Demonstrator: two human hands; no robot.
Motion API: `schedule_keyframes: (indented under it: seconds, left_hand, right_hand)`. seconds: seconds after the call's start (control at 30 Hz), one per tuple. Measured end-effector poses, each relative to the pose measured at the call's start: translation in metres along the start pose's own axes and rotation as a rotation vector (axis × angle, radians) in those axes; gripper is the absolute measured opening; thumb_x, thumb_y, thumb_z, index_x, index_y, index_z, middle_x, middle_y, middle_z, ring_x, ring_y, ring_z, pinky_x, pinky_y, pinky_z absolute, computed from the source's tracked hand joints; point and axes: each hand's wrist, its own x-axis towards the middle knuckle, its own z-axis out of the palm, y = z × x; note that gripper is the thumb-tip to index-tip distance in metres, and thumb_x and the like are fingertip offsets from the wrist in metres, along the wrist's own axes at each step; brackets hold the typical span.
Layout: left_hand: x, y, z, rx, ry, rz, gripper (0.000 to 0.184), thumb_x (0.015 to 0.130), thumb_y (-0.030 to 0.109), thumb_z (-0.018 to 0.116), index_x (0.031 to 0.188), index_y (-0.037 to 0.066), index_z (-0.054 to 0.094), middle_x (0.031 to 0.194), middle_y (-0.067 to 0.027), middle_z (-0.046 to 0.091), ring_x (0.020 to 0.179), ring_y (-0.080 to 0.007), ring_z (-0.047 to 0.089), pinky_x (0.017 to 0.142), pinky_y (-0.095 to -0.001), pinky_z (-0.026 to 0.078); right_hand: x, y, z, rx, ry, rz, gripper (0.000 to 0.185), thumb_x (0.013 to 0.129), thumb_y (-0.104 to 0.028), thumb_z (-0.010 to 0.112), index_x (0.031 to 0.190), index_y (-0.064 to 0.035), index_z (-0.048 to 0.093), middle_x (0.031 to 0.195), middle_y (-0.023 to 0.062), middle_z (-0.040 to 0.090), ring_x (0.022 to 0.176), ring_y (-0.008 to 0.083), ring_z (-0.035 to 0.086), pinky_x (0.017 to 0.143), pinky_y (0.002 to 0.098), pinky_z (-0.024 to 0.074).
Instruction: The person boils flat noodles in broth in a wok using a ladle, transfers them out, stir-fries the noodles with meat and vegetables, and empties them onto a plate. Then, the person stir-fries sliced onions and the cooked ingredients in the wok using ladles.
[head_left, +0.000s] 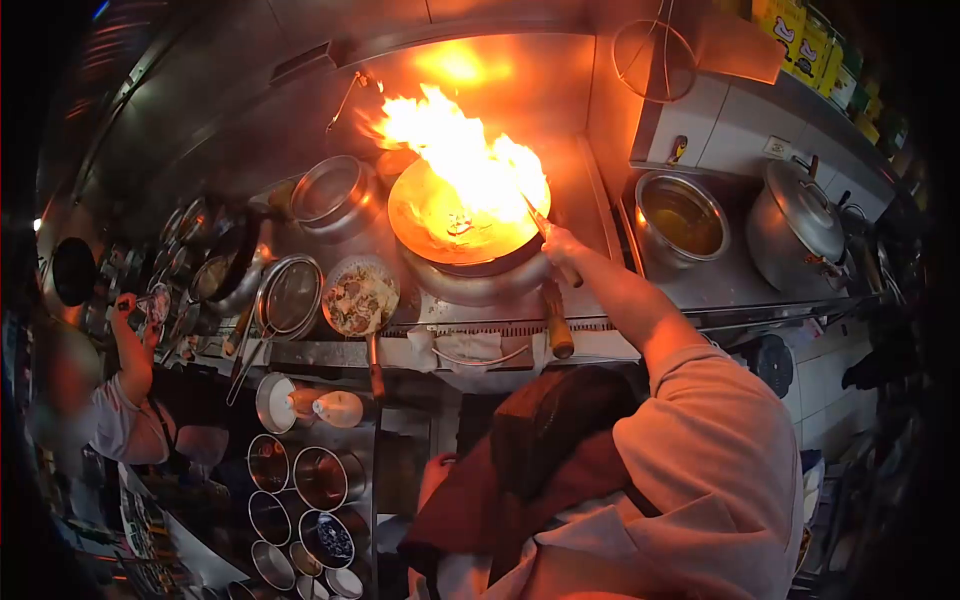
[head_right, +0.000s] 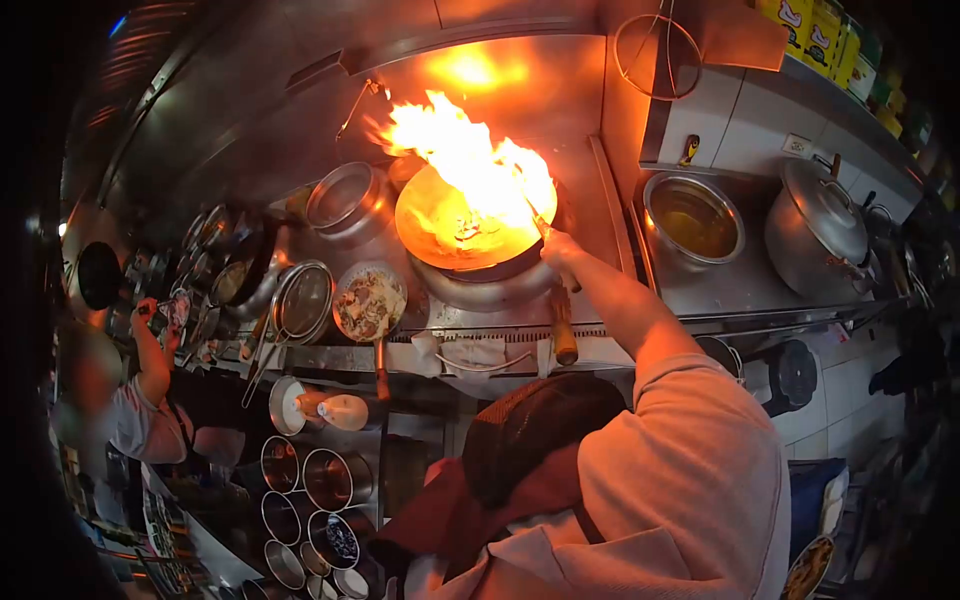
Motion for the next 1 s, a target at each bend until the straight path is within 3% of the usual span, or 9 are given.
schedule_keyframes:
  seconds: [0.1, 0.17, 0.33, 0.4, 0.5, 0.63, 0.7, 0.93, 1.0]
  left_hand:
    - [0.032, -0.039, -0.011, -0.06, -0.013, 0.134, 0.032, 0.081, 0.012, 0.062, 0.111, 0.003, 0.066, 0.089, -0.0147, 0.071, 0.083, -0.0205, 0.068, 0.073, -0.0329, 0.053]
    - [0.022, -0.024, -0.017, -0.144, -0.017, -0.026, 0.032, 0.08, 0.007, 0.058, 0.111, 0.003, 0.066, 0.088, -0.0148, 0.071, 0.081, -0.0213, 0.068, 0.07, -0.0321, 0.054]
    - [0.0, -0.068, -0.021, 0.013, 0.08, -0.041, 0.029, 0.081, 0.004, 0.057, 0.108, 0.004, 0.067, 0.086, -0.0153, 0.071, 0.075, -0.0196, 0.068, 0.067, -0.0302, 0.054]
    - [-0.009, -0.09, -0.022, -0.019, 0.056, -0.102, 0.029, 0.081, 0.004, 0.057, 0.108, 0.004, 0.067, 0.086, -0.0154, 0.071, 0.075, -0.0197, 0.068, 0.066, -0.0303, 0.053]
    - [-0.014, -0.105, -0.025, -0.053, 0.029, -0.175, 0.029, 0.081, 0.003, 0.057, 0.108, 0.004, 0.066, 0.086, -0.0155, 0.07, 0.074, -0.0198, 0.068, 0.066, -0.0304, 0.053]
    - [-0.016, -0.112, -0.028, -0.066, 0.016, -0.215, 0.029, 0.081, 0.003, 0.056, 0.109, 0.004, 0.066, 0.087, -0.0156, 0.07, 0.074, -0.0199, 0.068, 0.065, -0.0305, 0.053]
    - [-0.016, -0.111, -0.03, -0.074, 0.015, -0.22, 0.029, 0.081, 0.003, 0.056, 0.109, 0.004, 0.066, 0.087, -0.0157, 0.07, 0.073, -0.0199, 0.068, 0.065, -0.0306, 0.053]
    - [-0.015, -0.104, -0.028, -0.09, 0.014, -0.22, 0.03, 0.082, 0.003, 0.055, 0.109, 0.004, 0.065, 0.087, -0.0159, 0.07, 0.072, -0.0201, 0.067, 0.063, -0.0308, 0.053]
    - [-0.016, -0.102, -0.028, -0.095, 0.018, -0.224, 0.03, 0.082, 0.003, 0.055, 0.11, 0.004, 0.065, 0.087, -0.016, 0.07, 0.072, -0.0202, 0.067, 0.063, -0.0309, 0.053]
  right_hand:
    - [-0.008, -0.018, 0.001, 0.002, -0.04, 0.052, 0.076, 0.085, -0.003, 0.043, 0.152, -0.0247, 0.016, 0.114, 0.0252, 0.061, 0.097, 0.0356, 0.064, 0.079, 0.0434, 0.0531]
    - [-0.013, -0.029, 0.003, 0.001, -0.056, 0.081, 0.076, 0.085, -0.003, 0.044, 0.152, -0.0262, 0.016, 0.112, 0.0249, 0.062, 0.095, 0.0344, 0.065, 0.078, 0.0429, 0.0535]
    - [-0.011, -0.037, 0.014, -0.083, -0.085, 0.097, 0.082, 0.082, -0.005, 0.047, 0.152, -0.0307, 0.012, 0.095, 0.0236, 0.066, 0.076, 0.0309, 0.067, 0.062, 0.0401, 0.053]
    - [-0.005, -0.031, 0.021, -0.139, -0.068, 0.075, 0.084, 0.082, -0.004, 0.047, 0.152, -0.0324, 0.011, 0.096, 0.024, 0.066, 0.075, 0.0306, 0.068, 0.062, 0.0404, 0.0536]
    - [-0.02, -0.044, 0.02, -0.159, -0.143, 0.107, 0.083, 0.083, -0.006, 0.047, 0.152, -0.0304, 0.009, 0.106, 0.0262, 0.065, 0.091, 0.0348, 0.067, 0.076, 0.0424, 0.054]
    - [-0.009, -0.022, 0.038, -0.208, -0.003, 0.007, 0.087, 0.082, -0.004, 0.049, 0.152, -0.0347, 0.008, 0.101, 0.0267, 0.064, 0.084, 0.0338, 0.067, 0.072, 0.0417, 0.0549]
    - [-0.022, -0.033, 0.025, -0.164, -0.1, 0.048, 0.083, 0.082, -0.004, 0.044, 0.153, -0.0298, 0.009, 0.112, 0.0276, 0.062, 0.102, 0.0389, 0.063, 0.086, 0.045, 0.0504]
    - [-0.028, -0.037, 0.006, -0.1, -0.147, 0.074, 0.082, 0.082, -0.004, 0.045, 0.152, -0.0282, 0.012, 0.117, 0.0278, 0.06, 0.106, 0.0396, 0.061, 0.089, 0.0456, 0.0485]
    - [-0.024, -0.025, 0.02, -0.12, 0.016, -0.065, 0.085, 0.078, 0.001, 0.046, 0.152, -0.0269, 0.016, 0.109, 0.0299, 0.062, 0.096, 0.0395, 0.064, 0.084, 0.0436, 0.051]
